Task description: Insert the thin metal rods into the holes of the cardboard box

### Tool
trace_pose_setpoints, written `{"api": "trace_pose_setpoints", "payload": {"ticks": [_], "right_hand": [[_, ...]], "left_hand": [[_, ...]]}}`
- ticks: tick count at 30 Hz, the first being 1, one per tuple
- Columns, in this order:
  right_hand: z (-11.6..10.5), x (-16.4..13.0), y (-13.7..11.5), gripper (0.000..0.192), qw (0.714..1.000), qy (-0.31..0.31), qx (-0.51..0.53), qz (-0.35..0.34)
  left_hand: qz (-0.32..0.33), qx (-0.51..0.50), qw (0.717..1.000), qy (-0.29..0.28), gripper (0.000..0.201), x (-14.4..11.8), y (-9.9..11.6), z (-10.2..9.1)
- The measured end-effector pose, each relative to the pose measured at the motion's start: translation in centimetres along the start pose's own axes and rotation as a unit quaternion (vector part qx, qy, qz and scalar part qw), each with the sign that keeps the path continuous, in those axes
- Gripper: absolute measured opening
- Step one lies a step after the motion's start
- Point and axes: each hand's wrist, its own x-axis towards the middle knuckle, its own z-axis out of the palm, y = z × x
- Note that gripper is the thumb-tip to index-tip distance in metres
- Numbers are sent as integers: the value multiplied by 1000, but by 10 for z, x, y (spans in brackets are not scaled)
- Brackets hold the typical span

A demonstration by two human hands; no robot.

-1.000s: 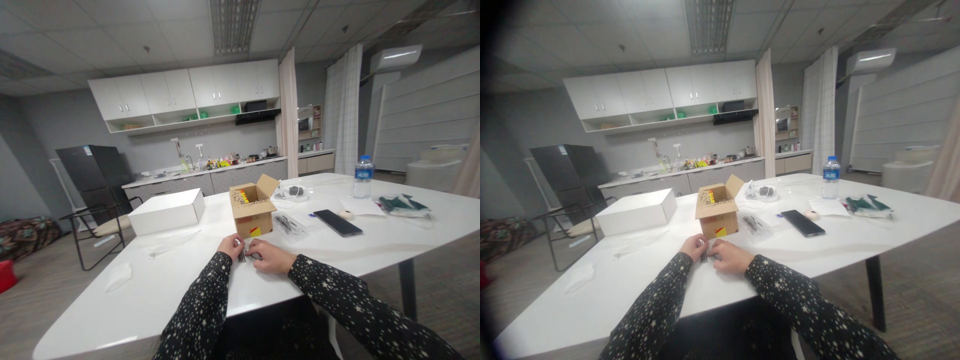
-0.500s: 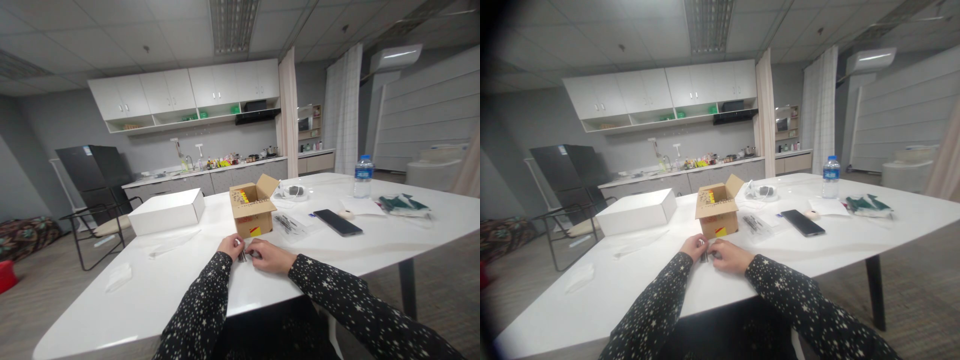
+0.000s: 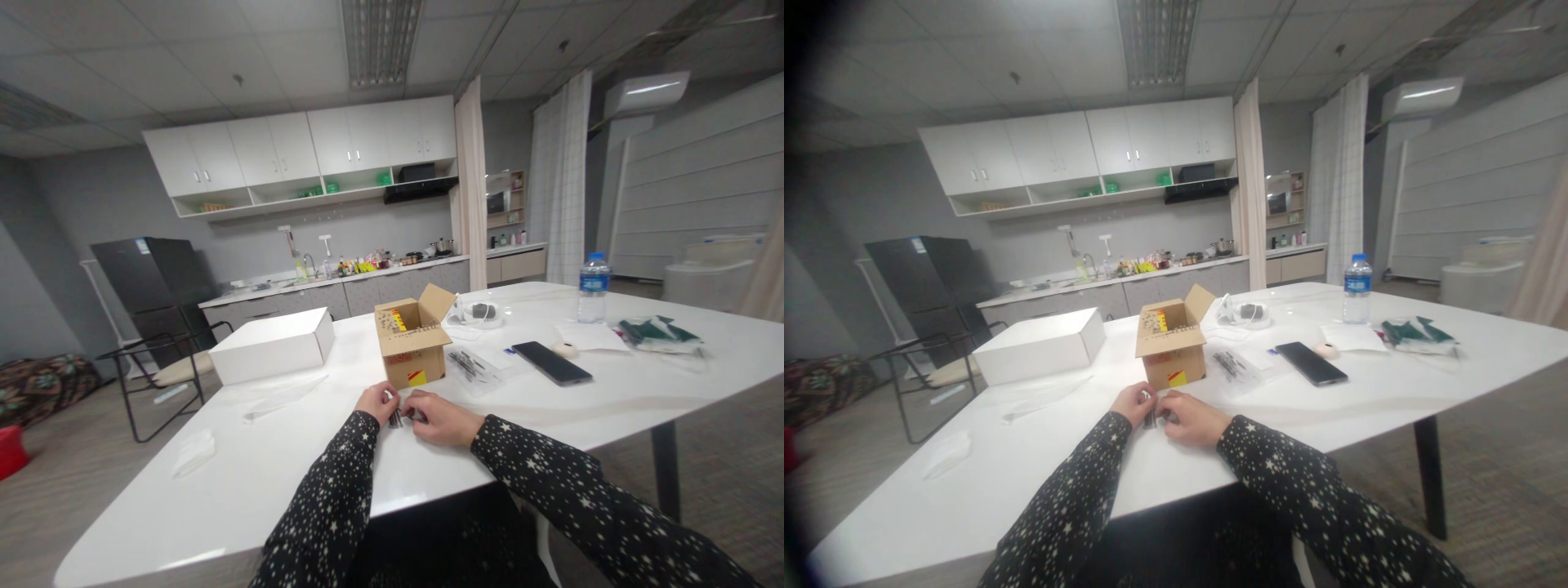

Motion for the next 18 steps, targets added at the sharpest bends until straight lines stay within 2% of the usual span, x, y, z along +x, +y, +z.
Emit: {"api": "trace_pose_setpoints", "payload": {"ticks": [13,18], "right_hand": [[1,1,-2,9,1000,10,9,7],[1,1,0,16,1000,6,-4,-6]], "left_hand": [[-6,3,1000,-5,12,-3,6,-5],[-6,1,1000,-2,11,-3,6,-4]]}}
